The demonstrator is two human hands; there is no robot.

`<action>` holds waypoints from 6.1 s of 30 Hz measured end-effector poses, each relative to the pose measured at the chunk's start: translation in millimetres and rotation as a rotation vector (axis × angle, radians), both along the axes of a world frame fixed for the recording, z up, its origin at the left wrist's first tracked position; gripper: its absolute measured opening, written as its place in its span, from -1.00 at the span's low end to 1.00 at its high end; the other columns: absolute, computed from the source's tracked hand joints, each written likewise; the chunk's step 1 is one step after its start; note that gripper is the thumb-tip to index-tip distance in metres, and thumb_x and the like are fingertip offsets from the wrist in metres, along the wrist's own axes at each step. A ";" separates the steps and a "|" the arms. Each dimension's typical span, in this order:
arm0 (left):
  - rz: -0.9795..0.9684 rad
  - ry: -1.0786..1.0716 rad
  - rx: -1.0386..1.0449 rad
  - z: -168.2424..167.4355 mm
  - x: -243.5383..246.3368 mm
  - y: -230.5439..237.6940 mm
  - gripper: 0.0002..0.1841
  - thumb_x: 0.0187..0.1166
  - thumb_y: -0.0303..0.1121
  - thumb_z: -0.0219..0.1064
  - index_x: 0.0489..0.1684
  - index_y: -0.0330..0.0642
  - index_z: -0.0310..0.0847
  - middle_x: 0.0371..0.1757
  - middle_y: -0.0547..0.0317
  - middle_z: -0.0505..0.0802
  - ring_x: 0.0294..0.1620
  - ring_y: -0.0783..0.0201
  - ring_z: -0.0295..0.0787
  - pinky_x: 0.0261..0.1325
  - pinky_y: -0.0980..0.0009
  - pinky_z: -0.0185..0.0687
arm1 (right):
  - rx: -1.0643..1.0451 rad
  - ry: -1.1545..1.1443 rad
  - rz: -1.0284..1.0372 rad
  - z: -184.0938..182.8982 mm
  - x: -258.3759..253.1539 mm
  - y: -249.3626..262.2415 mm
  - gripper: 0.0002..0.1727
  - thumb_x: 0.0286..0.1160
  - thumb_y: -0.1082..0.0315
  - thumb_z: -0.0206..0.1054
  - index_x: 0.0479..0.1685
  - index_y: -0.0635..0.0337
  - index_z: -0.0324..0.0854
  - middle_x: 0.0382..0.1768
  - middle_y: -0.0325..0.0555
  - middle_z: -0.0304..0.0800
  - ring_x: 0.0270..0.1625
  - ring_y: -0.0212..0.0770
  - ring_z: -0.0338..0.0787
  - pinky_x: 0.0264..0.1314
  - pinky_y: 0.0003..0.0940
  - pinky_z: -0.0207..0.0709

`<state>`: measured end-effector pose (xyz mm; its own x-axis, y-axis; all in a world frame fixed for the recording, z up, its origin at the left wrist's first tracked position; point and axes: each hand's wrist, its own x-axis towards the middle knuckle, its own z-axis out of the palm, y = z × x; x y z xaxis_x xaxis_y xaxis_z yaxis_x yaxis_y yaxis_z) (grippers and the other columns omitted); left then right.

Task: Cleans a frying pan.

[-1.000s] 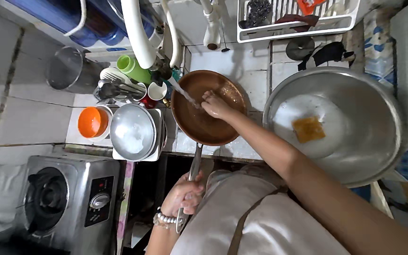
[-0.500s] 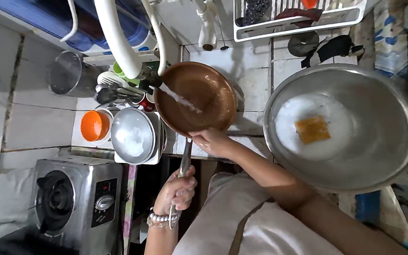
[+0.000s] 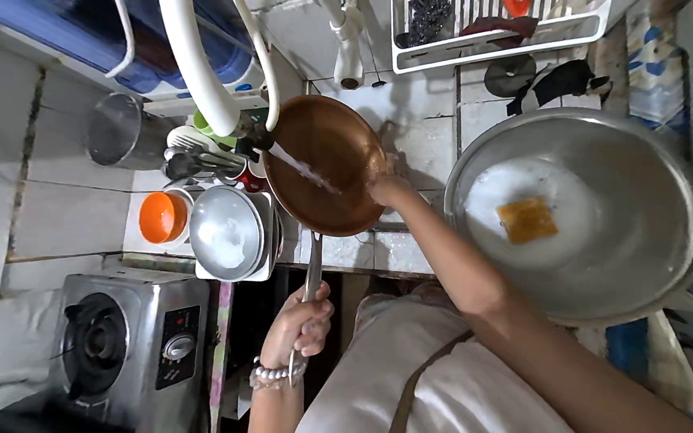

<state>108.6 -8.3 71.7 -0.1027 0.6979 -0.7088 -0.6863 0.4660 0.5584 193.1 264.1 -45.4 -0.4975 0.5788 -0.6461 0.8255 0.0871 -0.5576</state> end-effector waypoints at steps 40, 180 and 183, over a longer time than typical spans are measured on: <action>-0.151 -0.348 0.076 -90.7 -37.2 -91.7 -0.77 0.22 -0.61 0.26 -0.25 -0.07 0.64 -0.84 0.42 0.52 -0.92 0.59 0.42 -0.86 0.69 0.35 | 0.229 0.017 -0.630 -21.2 38.2 -73.6 0.28 -0.16 0.38 0.89 0.66 0.46 0.02 0.53 0.63 0.31 0.48 0.55 0.54 0.36 0.38 0.55; -0.596 0.758 0.595 -84.5 -36.5 -22.6 -0.71 0.65 -0.26 0.30 0.01 -0.35 0.70 -0.28 0.41 0.81 -0.38 0.75 0.61 -0.21 0.69 0.60 | -0.026 0.921 -1.037 34.2 102.0 -56.4 -0.33 0.85 -0.20 -0.15 0.26 0.18 0.65 -0.02 -0.15 0.87 0.01 -0.36 0.84 0.15 -0.27 0.74; -0.572 1.075 0.463 -58.6 -30.4 -31.3 -0.59 0.72 -0.10 0.22 -0.01 -0.35 0.75 -0.22 0.17 0.88 -0.18 0.59 0.76 0.06 0.50 0.69 | -0.012 0.916 -0.953 21.4 74.4 -46.8 -0.22 0.83 -0.27 -0.24 0.32 0.25 0.62 0.08 -0.02 0.84 0.12 -0.26 0.83 0.24 -0.15 0.72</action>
